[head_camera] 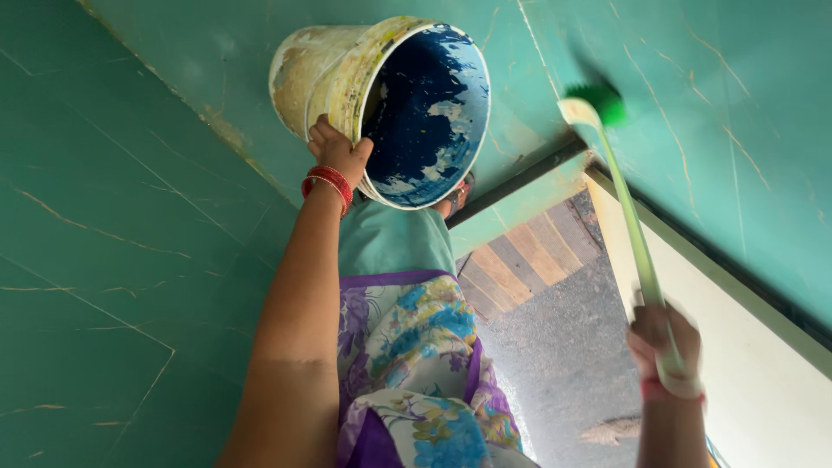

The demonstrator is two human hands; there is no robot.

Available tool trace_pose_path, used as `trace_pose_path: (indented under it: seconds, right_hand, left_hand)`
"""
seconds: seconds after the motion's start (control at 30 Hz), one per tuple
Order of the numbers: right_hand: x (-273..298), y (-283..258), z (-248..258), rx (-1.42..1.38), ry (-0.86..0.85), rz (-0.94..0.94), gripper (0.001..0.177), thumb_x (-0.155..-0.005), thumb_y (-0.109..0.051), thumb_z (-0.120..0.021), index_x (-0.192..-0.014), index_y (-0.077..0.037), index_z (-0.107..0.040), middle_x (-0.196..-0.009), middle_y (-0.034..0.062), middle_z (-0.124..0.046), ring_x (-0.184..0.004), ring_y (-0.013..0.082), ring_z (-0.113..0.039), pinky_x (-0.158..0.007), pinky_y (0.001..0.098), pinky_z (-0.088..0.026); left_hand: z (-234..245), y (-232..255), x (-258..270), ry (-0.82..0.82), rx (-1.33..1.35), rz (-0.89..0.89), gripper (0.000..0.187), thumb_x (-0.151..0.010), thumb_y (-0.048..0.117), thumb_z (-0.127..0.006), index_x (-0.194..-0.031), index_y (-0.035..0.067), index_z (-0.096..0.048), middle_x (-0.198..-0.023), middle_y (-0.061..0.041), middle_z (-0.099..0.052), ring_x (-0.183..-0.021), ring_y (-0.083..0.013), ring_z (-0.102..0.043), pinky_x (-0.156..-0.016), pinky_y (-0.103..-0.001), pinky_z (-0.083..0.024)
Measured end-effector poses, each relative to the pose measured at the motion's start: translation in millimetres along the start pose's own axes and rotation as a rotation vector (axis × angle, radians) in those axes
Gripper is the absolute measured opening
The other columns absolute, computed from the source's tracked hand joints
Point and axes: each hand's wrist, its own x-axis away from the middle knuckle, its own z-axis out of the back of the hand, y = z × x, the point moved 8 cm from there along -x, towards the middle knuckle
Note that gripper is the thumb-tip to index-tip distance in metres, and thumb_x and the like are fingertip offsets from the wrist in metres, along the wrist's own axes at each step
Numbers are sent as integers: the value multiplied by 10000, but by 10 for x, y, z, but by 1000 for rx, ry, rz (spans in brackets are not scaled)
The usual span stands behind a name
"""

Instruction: The person pours water from a bucket onto a tiled floor and scrubs the surface with a long-handled brush. The person repeatedly dips the brush into the bucket and scrubs different areas of the floor.

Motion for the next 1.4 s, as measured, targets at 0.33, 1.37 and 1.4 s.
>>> trace_pose_path:
  seconds: [0.33, 1.37, 1.4]
  right_hand:
    - [-864, 370, -1667, 460, -311, -121, 194, -1052, -219, -562, -995, -36, -592, -542, -55, -448, -368, 71, -399, -318, 211, -326]
    - [-1554, 1840, -3350, 2308, -521, -283, 866, -946, -13, -491, -1699, -105, -73, -961, 265, -782, -728, 321, -747, -663, 426, -608]
    - [-1524, 1899, -3375, 2382, -535, -184, 847, -938, -36, -494, -1674, -96, -79, -1047, 276, -723, -775, 338, -739, -666, 436, -607]
  left_hand:
    - [84, -66, -268, 160, -13, -52, 930, -827, 368, -699, -1532, 2, -216, -1439, -220, -347, -1307, -441, -369, -1163, -544, -326]
    - [124, 150, -283, 60, 359, -236, 988, -849, 169, -712, -1595, 14, -83, -1677, -242, -74, -1542, -446, -129, -1270, -534, -178]
    - [95, 122, -259, 63, 364, -236, 996, -837, 165, -715, -1592, 13, -82, -1675, -244, -77, -1541, -449, -125, -1267, -536, -177]
